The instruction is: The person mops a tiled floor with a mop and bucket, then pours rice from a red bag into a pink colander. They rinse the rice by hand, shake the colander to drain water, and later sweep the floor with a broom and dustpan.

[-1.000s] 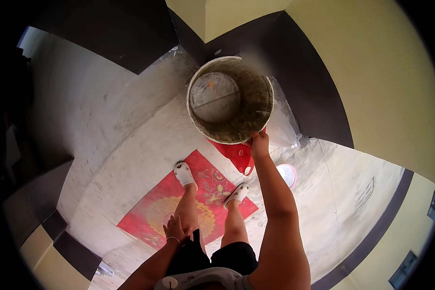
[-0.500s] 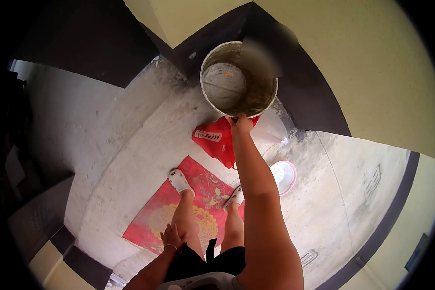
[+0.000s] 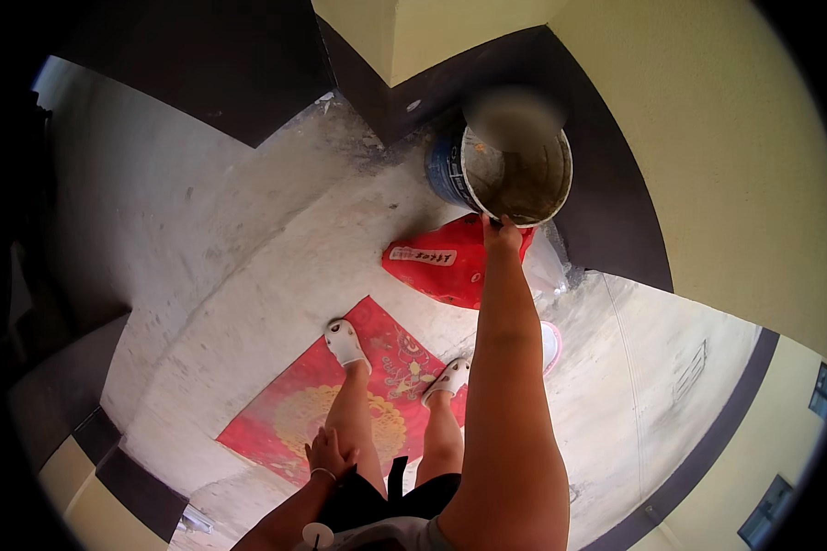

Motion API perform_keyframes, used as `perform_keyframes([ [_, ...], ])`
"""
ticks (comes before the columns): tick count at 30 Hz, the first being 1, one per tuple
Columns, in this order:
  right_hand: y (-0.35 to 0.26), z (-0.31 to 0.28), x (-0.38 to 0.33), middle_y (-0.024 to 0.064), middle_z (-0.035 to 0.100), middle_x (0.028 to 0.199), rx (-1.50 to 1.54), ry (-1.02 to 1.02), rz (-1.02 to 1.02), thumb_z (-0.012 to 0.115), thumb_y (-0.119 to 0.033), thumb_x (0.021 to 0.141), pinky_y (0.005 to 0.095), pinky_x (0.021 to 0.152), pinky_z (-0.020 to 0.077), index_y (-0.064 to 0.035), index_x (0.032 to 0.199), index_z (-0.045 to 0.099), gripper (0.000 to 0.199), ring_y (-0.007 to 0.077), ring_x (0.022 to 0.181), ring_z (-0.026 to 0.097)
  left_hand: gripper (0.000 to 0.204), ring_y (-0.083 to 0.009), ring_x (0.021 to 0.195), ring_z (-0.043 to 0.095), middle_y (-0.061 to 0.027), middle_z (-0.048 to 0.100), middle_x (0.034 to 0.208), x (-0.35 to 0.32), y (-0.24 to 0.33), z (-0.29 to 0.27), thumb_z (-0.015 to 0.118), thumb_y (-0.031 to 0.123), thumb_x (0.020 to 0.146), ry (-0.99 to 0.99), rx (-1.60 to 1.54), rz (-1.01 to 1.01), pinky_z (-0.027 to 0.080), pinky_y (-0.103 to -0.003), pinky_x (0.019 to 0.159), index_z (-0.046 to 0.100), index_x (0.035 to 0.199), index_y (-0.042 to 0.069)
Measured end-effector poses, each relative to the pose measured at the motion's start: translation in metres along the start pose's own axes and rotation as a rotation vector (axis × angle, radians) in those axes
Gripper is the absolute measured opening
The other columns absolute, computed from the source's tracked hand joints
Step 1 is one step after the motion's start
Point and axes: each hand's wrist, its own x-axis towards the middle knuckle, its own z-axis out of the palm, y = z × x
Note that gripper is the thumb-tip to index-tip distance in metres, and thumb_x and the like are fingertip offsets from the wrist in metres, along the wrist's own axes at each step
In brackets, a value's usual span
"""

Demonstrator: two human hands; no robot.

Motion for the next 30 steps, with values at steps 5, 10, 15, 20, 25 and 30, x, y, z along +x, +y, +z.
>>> perform_keyframes([
  [5, 0.050, 0.030, -0.098, 0.0146, 0.056, 0.111, -0.125, -0.007, 0.211, 0.049, -0.038, 0.090, 0.0420, 0.073, 0.0509, -0.0051, 0.109, 0.050, 0.038, 0.0309, 0.100, 0.055, 0.082, -0.0398, 0.126, 0.030, -0.0262, 0.025, 0.138, 0.005, -0.025, -0.032, 0.055, 0.050, 0.073, -0.011, 0.005, -0.043, 0.015, -0.058, 0.103, 0.027, 0.133, 0.002],
  [10, 0.091, -0.004, -0.232, 0.0135, 0.064, 0.096, -0.350, -0.257, 0.473, 0.048, -0.043, 0.089, 0.0306, 0.065, 0.0520, -0.0053, 0.088, 0.060, 0.039, 0.0262, 0.085, 0.063, 0.083, -0.0371, 0.125, 0.032, -0.0238, 0.026, 0.139, 0.007, -0.032, -0.063, 0.052, 0.056, 0.074, -0.096, -0.001, -0.125, 0.014, -0.057, 0.104, 0.028, 0.134, 0.003],
  [15, 0.146, -0.039, -0.362, 0.0137, 0.064, 0.087, -0.914, -0.041, 0.775, 0.052, -0.038, 0.088, 0.0343, 0.064, 0.0507, -0.0032, 0.103, 0.051, 0.037, 0.0219, 0.075, 0.064, 0.087, -0.0338, 0.124, 0.036, -0.0214, 0.023, 0.141, -0.003, -0.005, -0.066, 0.050, 0.058, 0.076, -0.253, 0.040, -0.154, 0.009, -0.056, 0.106, 0.020, 0.139, 0.007],
  [20, 0.138, -0.007, -0.471, 0.0077, 0.062, 0.091, -1.349, -0.918, 0.719, 0.050, -0.043, 0.086, 0.0315, 0.063, 0.0481, -0.0062, 0.103, 0.053, 0.041, 0.0171, 0.071, 0.063, 0.073, -0.0316, 0.116, 0.047, -0.0153, 0.033, 0.138, -0.011, 0.024, -0.082, 0.051, 0.054, 0.078, 0.085, 0.080, -0.139, 0.024, -0.053, 0.102, 0.033, 0.135, 0.013],
  [25, 0.090, -0.105, -0.370, 0.0086, 0.060, 0.067, -1.673, -1.096, -0.220, 0.061, -0.038, 0.080, 0.0316, 0.049, 0.0474, -0.0018, 0.091, 0.058, 0.038, 0.0177, 0.050, 0.057, 0.071, -0.0311, 0.115, 0.047, -0.0150, 0.035, 0.137, -0.044, 0.149, -0.120, 0.052, 0.053, 0.078, 0.211, 0.044, 0.336, 0.025, -0.052, 0.101, 0.035, 0.134, 0.013],
  [30, -0.119, -0.074, -0.392, 0.0113, 0.063, 0.066, -1.216, -0.414, 0.024, 0.060, -0.042, 0.081, 0.0305, 0.046, 0.0464, 0.0001, 0.079, 0.060, 0.042, 0.0168, 0.048, 0.058, 0.070, -0.0307, 0.115, 0.047, -0.0148, 0.036, 0.136, -0.093, 0.283, -0.184, 0.052, 0.052, 0.078, 0.284, 0.076, 0.681, 0.026, -0.052, 0.101, 0.036, 0.133, 0.012],
])
